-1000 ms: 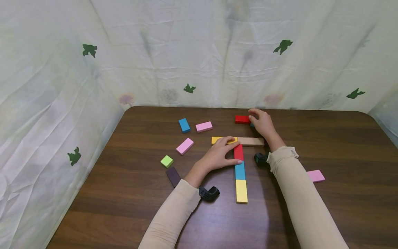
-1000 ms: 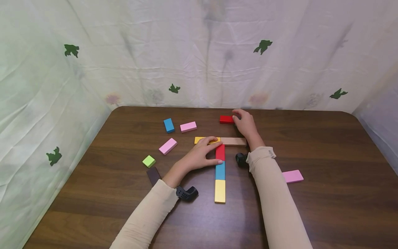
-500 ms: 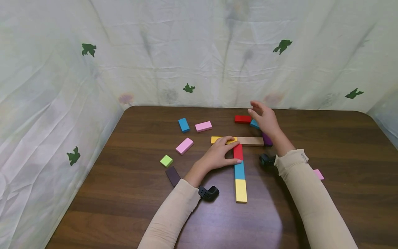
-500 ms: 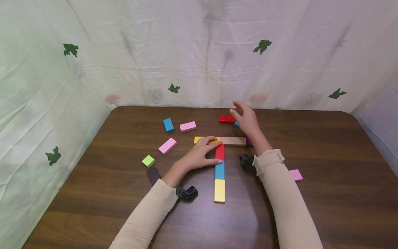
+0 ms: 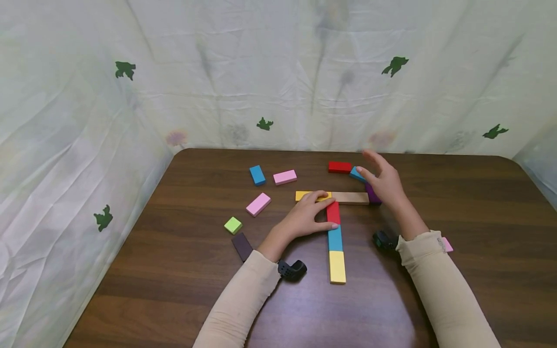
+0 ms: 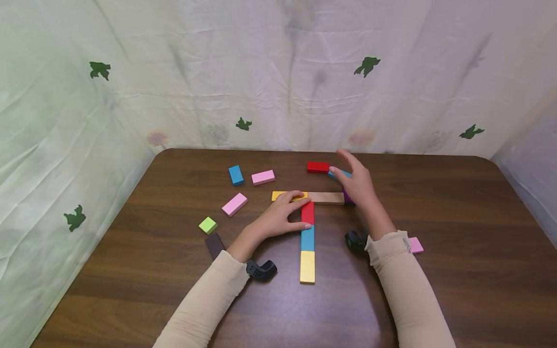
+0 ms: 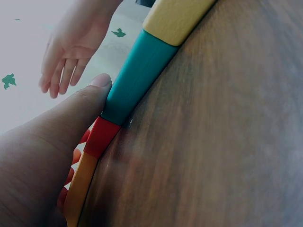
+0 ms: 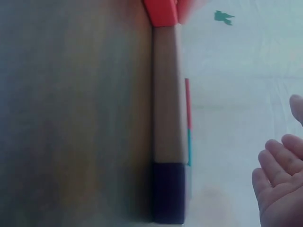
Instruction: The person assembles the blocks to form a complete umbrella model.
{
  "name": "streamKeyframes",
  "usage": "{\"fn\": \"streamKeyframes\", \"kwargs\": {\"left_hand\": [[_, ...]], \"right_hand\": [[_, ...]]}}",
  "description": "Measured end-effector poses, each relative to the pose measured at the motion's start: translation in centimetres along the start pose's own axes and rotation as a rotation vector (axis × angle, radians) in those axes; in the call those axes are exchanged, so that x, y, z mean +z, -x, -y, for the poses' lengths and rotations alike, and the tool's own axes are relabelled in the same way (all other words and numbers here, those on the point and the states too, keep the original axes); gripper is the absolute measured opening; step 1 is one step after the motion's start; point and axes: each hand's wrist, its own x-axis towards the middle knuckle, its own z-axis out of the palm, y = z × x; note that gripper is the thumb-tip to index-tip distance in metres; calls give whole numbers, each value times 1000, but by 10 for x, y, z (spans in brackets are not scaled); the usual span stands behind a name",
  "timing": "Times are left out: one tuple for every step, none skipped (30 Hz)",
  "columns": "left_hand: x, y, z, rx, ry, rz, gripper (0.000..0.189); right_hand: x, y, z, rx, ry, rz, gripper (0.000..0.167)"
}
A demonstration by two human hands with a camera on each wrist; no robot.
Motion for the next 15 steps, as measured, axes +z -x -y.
{"fn": "streamKeyframes", "kwargs": {"left_hand": [[0, 0, 0, -1, 1, 0, 72], [0, 0, 0, 0, 1, -2, 72], [0, 0, 0, 0, 2, -3, 73], [0, 1, 0, 1, 4, -4, 73], [0, 1, 0, 1, 4, -3, 73], [0, 1, 0, 0, 6, -2, 73], [0, 1, 0, -1, 5, -2, 73], [0, 1, 0, -2, 4, -1, 73], [0, 1, 0, -3, 4, -1, 73], [0, 1, 0, -4, 2, 0, 73], [0, 1, 0, -5, 1, 1, 73], [0, 1, 0, -5, 2, 1, 73], [0, 1, 0, -5, 0, 2, 73], [0, 1, 0, -5, 0, 2, 73], [0, 1, 0, -5, 1, 2, 73]], "right_hand": [[0, 2, -1, 1, 0, 4, 57], [0, 5, -1, 2, -3, 7, 57], [-1, 7, -2, 2, -6, 8, 57], [-1, 8, -4, 5, -8, 7, 57], [-1, 10, -5, 5, -8, 3, 57], [-1, 11, -7, 4, -8, 0, 57], [-2, 11, -8, 6, -9, -2, 57], [-2, 12, -10, 8, -9, -2, 58], [-2, 12, -12, 13, -4, 0, 58], [-3, 13, -13, 18, 0, 4, 59], [-3, 13, -15, 20, 4, 10, 60], [-4, 13, -16, 26, 11, 18, 60], [-4, 13, -18, 33, 19, 28, 61], [-5, 14, -20, 39, 30, 38, 63], [-6, 14, -22, 46, 36, 48, 64]]}}
